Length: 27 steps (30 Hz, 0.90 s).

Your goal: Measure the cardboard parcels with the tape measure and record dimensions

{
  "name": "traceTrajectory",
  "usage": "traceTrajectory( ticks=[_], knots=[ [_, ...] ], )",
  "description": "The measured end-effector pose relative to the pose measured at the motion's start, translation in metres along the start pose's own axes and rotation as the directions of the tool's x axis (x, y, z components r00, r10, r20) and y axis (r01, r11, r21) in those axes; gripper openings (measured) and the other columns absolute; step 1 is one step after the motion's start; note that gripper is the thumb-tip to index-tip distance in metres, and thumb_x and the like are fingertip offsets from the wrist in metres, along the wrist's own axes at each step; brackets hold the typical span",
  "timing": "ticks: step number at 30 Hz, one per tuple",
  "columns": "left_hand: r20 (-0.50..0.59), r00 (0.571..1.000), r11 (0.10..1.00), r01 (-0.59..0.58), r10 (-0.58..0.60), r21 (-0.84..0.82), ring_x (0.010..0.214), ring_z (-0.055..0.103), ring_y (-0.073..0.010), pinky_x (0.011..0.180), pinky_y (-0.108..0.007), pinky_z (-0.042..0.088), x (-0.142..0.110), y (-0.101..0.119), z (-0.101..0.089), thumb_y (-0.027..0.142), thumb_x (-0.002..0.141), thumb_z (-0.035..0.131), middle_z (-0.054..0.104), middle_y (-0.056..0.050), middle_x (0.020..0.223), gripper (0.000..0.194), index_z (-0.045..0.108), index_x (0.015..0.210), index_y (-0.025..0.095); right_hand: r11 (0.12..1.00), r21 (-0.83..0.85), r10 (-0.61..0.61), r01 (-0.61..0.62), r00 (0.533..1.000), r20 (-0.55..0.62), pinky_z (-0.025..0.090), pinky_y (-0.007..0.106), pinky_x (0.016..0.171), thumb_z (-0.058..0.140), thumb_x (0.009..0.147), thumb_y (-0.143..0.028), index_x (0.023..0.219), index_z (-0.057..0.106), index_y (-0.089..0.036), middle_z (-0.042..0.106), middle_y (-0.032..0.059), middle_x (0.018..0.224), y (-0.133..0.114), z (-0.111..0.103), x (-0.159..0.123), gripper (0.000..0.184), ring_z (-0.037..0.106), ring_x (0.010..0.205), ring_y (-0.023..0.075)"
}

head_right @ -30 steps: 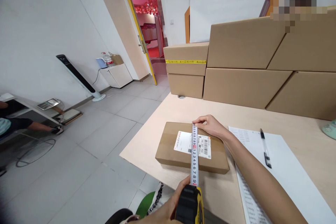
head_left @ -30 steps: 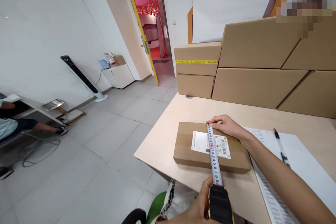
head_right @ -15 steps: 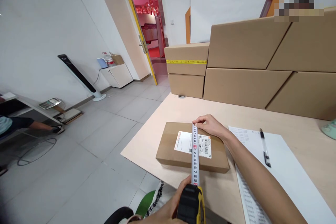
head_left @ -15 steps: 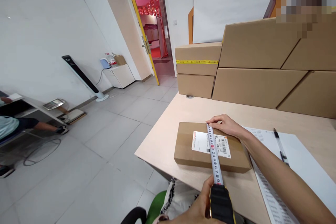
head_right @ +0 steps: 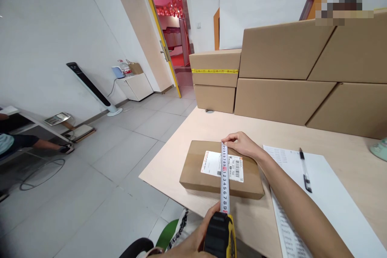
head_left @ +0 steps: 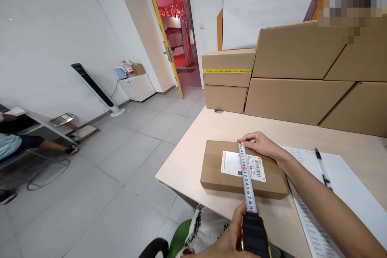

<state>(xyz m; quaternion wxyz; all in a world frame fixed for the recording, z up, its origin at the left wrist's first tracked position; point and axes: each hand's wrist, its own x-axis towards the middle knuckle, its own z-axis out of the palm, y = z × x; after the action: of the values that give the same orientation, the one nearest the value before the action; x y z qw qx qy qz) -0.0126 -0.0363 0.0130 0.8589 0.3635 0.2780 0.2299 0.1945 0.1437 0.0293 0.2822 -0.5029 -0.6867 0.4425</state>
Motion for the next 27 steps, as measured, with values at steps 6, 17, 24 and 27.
traceTrajectory(
  ticks=[6, 17, 24, 27],
  knots=[
    [-0.011, 1.0, 1.0, 0.008, -0.008, 0.004, 0.069, 0.042, -0.0116, 0.067, -0.029, 0.031, -0.0006, 0.0011, 0.0021, 0.016, 0.039, 0.088, 0.047, 0.003, 0.08, 0.114, 0.034, 0.139, 0.026, 1.0, 0.001, -0.009, 0.009, 1.0, -0.007, 0.049, 0.035, 0.078, 0.063, 0.077, -0.042, 0.087, 0.077, -0.021, 0.075, 0.0059, 0.097, 0.0013, 0.0002, 0.0006, 0.028, 0.067, 0.087, 0.023],
    [-0.024, 0.999, 1.0, 0.021, -0.021, 0.019, 0.069, 0.042, -0.0116, 0.067, -0.029, 0.031, 0.0019, 0.0002, 0.0011, 0.015, 0.032, 0.09, 0.045, 0.004, 0.083, 0.122, 0.03, 0.139, 0.025, 1.0, -0.004, -0.005, 0.005, 1.0, 0.002, 0.049, 0.034, 0.077, 0.062, 0.076, -0.043, 0.09, 0.076, -0.02, 0.075, 0.0059, 0.097, 0.0038, 0.0002, 0.002, 0.03, 0.066, 0.087, 0.0226],
    [-0.016, 1.0, 1.0, 0.011, -0.012, -0.009, 0.067, 0.042, -0.0107, 0.067, -0.028, 0.029, 0.0001, 0.002, 0.0025, 0.016, 0.037, 0.089, 0.047, 0.004, 0.08, 0.116, 0.032, 0.138, 0.025, 1.0, -0.005, 0.002, -0.002, 1.0, 0.012, 0.049, 0.035, 0.077, 0.062, 0.077, -0.044, 0.09, 0.076, -0.02, 0.074, 0.0054, 0.097, 0.0023, 0.0, 0.0011, 0.031, 0.066, 0.088, 0.023],
    [-0.017, 1.0, 1.0, 0.004, -0.004, -0.015, 0.069, 0.042, -0.0113, 0.068, -0.029, 0.03, -0.0004, 0.0017, 0.0024, 0.015, 0.037, 0.089, 0.047, 0.004, 0.082, 0.116, 0.033, 0.138, 0.026, 1.0, -0.003, 0.003, -0.003, 1.0, 0.009, 0.049, 0.035, 0.077, 0.062, 0.077, -0.044, 0.09, 0.076, -0.02, 0.074, 0.0058, 0.098, 0.0019, -0.0001, 0.0007, 0.031, 0.066, 0.088, 0.0231]
  ],
)
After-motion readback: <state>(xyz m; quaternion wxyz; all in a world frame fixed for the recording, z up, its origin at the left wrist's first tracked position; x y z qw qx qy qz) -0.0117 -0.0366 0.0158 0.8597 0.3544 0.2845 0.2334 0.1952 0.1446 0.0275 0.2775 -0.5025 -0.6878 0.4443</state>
